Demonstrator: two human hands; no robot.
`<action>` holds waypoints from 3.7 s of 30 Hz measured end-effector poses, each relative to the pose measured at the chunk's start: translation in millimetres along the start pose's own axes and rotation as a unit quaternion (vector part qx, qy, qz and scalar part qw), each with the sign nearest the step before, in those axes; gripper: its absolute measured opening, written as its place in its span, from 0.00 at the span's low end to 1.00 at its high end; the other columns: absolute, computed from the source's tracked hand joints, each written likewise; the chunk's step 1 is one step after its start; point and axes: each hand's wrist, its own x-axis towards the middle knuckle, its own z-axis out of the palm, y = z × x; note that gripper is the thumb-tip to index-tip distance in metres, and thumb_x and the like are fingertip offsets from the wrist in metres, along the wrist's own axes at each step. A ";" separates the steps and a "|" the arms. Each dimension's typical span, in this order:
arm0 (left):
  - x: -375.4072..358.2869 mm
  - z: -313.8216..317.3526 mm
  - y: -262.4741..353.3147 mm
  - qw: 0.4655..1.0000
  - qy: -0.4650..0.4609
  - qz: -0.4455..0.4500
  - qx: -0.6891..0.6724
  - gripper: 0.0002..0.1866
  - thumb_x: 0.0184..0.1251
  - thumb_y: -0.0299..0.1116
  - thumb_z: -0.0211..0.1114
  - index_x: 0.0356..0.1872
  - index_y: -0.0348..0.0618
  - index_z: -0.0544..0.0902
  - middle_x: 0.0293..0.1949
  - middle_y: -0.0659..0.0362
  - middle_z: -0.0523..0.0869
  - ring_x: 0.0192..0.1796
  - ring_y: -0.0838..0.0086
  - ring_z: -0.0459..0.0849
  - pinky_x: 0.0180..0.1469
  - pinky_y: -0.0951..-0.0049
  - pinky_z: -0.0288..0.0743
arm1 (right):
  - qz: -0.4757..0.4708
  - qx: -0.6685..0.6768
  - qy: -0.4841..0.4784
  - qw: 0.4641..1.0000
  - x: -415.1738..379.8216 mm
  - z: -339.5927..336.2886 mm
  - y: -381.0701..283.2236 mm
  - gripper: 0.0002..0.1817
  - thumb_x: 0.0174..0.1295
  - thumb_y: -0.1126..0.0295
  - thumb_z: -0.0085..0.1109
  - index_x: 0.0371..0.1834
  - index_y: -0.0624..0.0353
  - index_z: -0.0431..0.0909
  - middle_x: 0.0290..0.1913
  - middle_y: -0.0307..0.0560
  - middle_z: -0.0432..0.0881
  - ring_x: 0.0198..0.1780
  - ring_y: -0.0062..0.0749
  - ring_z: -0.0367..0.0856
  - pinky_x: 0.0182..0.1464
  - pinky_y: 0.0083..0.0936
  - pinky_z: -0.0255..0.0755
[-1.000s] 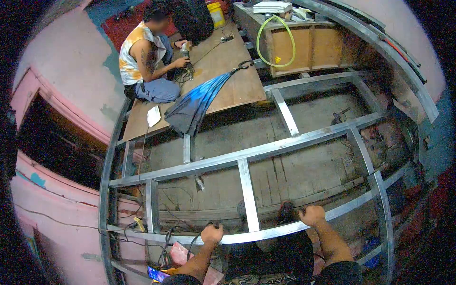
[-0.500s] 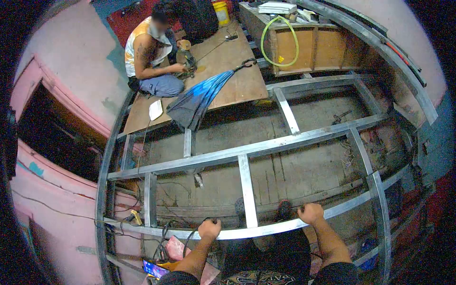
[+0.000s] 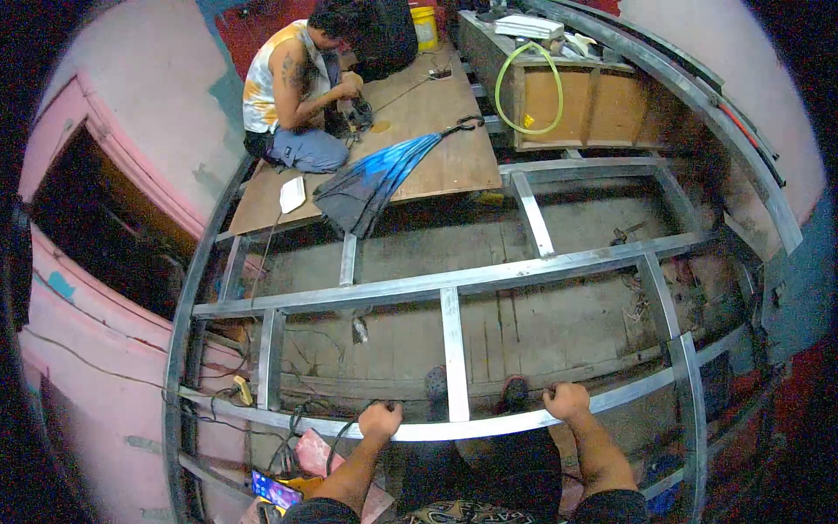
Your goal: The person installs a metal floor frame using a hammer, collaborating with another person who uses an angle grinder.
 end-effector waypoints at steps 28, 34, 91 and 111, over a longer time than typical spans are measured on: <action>3.8 9.5 -1.2 1.000 0.023 -0.006 -0.007 0.38 0.74 0.66 0.58 0.55 0.37 0.94 0.57 0.39 0.93 0.63 0.45 0.92 0.68 0.51 0.82 | -0.011 0.004 -0.006 1.000 -0.1 -0.4 5.6 0.28 0.70 0.42 0.61 0.52 0.55 0.94 0.49 0.61 0.94 0.54 0.61 0.93 0.62 0.55 0.83; 2.7 5.7 2.0 1.000 -0.001 -0.031 0.005 0.38 0.72 0.66 0.61 0.56 0.37 0.93 0.58 0.39 0.93 0.63 0.46 0.92 0.68 0.51 0.82 | 0.005 -0.001 -0.005 1.000 1.8 4.7 6.9 0.28 0.71 0.42 0.60 0.51 0.55 0.94 0.49 0.62 0.94 0.54 0.62 0.93 0.62 0.55 0.84; 5.2 9.5 -3.0 1.000 0.023 -0.001 0.002 0.38 0.73 0.66 0.58 0.52 0.36 0.94 0.54 0.38 0.94 0.61 0.45 0.93 0.67 0.50 0.83 | 0.015 0.002 -0.009 1.000 3.3 5.0 4.9 0.29 0.71 0.40 0.59 0.48 0.56 0.93 0.50 0.63 0.93 0.55 0.64 0.91 0.62 0.57 0.84; 2.1 6.5 -2.1 1.000 0.026 -0.001 0.006 0.37 0.73 0.65 0.60 0.53 0.36 0.94 0.56 0.40 0.94 0.60 0.46 0.93 0.67 0.50 0.83 | -0.004 -0.001 -0.010 1.000 0.9 1.1 2.9 0.27 0.71 0.43 0.58 0.53 0.54 0.93 0.49 0.62 0.93 0.55 0.63 0.92 0.62 0.56 0.83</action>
